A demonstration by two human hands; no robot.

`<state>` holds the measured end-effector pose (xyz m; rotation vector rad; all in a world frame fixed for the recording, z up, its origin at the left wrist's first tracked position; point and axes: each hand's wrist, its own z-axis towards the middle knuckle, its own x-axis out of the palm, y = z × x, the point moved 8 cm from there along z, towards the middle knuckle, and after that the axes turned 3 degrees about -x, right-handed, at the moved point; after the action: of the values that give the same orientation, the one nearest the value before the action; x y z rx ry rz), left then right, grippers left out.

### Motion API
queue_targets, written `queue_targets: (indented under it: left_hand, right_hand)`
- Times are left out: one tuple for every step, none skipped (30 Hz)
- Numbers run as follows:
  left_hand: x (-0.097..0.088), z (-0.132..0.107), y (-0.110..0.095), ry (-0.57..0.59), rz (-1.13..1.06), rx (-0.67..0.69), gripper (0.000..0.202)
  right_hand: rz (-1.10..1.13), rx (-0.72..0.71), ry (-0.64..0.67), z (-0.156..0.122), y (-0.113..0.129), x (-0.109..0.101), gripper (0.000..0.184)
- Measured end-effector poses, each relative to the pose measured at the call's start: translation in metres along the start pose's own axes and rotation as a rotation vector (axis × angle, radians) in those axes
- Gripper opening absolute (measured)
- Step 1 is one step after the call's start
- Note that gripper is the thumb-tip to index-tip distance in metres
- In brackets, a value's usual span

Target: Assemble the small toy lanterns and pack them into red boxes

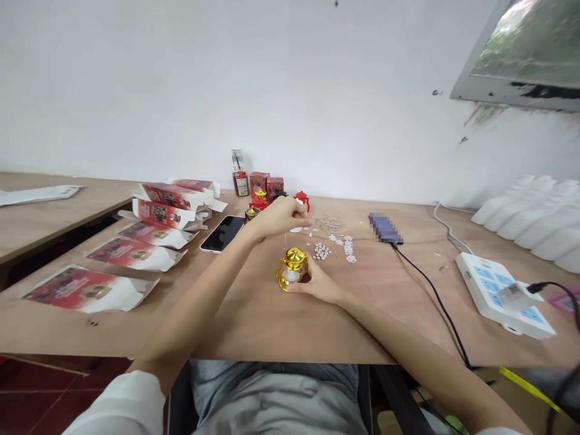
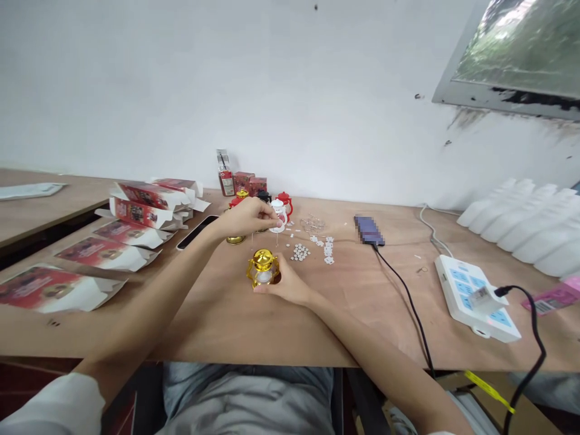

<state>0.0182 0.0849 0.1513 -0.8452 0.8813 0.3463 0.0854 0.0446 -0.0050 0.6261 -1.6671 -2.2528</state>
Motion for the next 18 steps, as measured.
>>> queue_targets:
  left_hand:
    - [0.001, 0.000, 0.003, 0.001, 0.005, -0.002, 0.024]
    - [0.002, 0.001, 0.005, 0.004, 0.008, -0.003, 0.022]
    - [0.003, 0.001, 0.007, 0.010, 0.011, -0.004, 0.019]
    - [0.004, 0.001, 0.008, 0.018, 0.015, -0.002, 0.017]
    - [0.004, 0.001, 0.008, 0.023, 0.020, 0.002, 0.014]
    - [0.003, 0.001, 0.008, 0.022, 0.025, 0.004, 0.013]
    - [0.001, 0.000, 0.007, 0.014, 0.030, 0.005, 0.012]
    - [-0.001, 0.000, 0.007, -0.001, 0.035, 0.004, 0.011]
    - [-0.004, 0.000, 0.006, -0.020, 0.042, 0.000, 0.011]
    - [-0.007, 0.000, 0.007, -0.045, 0.050, -0.007, 0.012]
    - [-0.011, 0.000, 0.007, -0.074, 0.058, -0.013, 0.012]
    - [-0.016, 0.000, 0.008, -0.111, 0.064, -0.016, 0.012]
    - [-0.020, -0.001, 0.008, -0.153, 0.063, -0.018, 0.013]
    - [-0.025, -0.002, 0.008, -0.199, 0.057, -0.018, 0.014]
    - [-0.030, -0.003, 0.008, -0.245, 0.046, -0.016, 0.015]
    - [-0.034, -0.004, 0.007, -0.287, 0.030, -0.014, 0.015]
    - [-0.037, -0.005, 0.007, -0.317, 0.012, -0.011, 0.016]
    - [-0.039, -0.006, 0.006, -0.333, -0.009, -0.009, 0.016]
  right_hand:
    - [-0.009, 0.003, -0.007, -0.001, 0.001, 0.000, 0.065]
    - [-0.017, -0.001, -0.018, -0.001, 0.002, -0.001, 0.065]
    - [-0.024, -0.010, -0.031, -0.001, 0.002, -0.002, 0.063]
    - [-0.026, -0.023, -0.046, -0.001, 0.003, -0.003, 0.060]
    - [-0.021, -0.038, -0.060, 0.000, 0.003, -0.005, 0.058]
    - [-0.008, -0.056, -0.075, 0.000, 0.003, -0.006, 0.057]
    - [0.010, -0.074, -0.091, 0.001, 0.003, -0.008, 0.055]
    - [0.028, -0.093, -0.107, 0.001, 0.004, -0.010, 0.054]
    - [0.044, -0.109, -0.122, 0.001, 0.005, -0.012, 0.053]
    - [0.056, -0.123, -0.139, 0.001, 0.006, -0.015, 0.052]
    - [0.064, -0.130, -0.159, 0.001, 0.007, -0.017, 0.051]
    - [0.070, -0.131, -0.182, 0.000, 0.007, -0.020, 0.050]
    - [0.072, -0.124, -0.207, -0.001, 0.007, -0.022, 0.050]
    - [0.072, -0.113, -0.232, -0.001, 0.007, -0.024, 0.050]
    - [0.068, -0.099, -0.256, -0.001, 0.007, -0.026, 0.049]
    - [0.061, -0.084, -0.276, -0.002, 0.006, -0.027, 0.048]
    - [0.055, -0.072, -0.292, -0.002, 0.005, -0.028, 0.047]
    - [0.052, -0.064, -0.306, -0.001, 0.005, -0.029, 0.046]
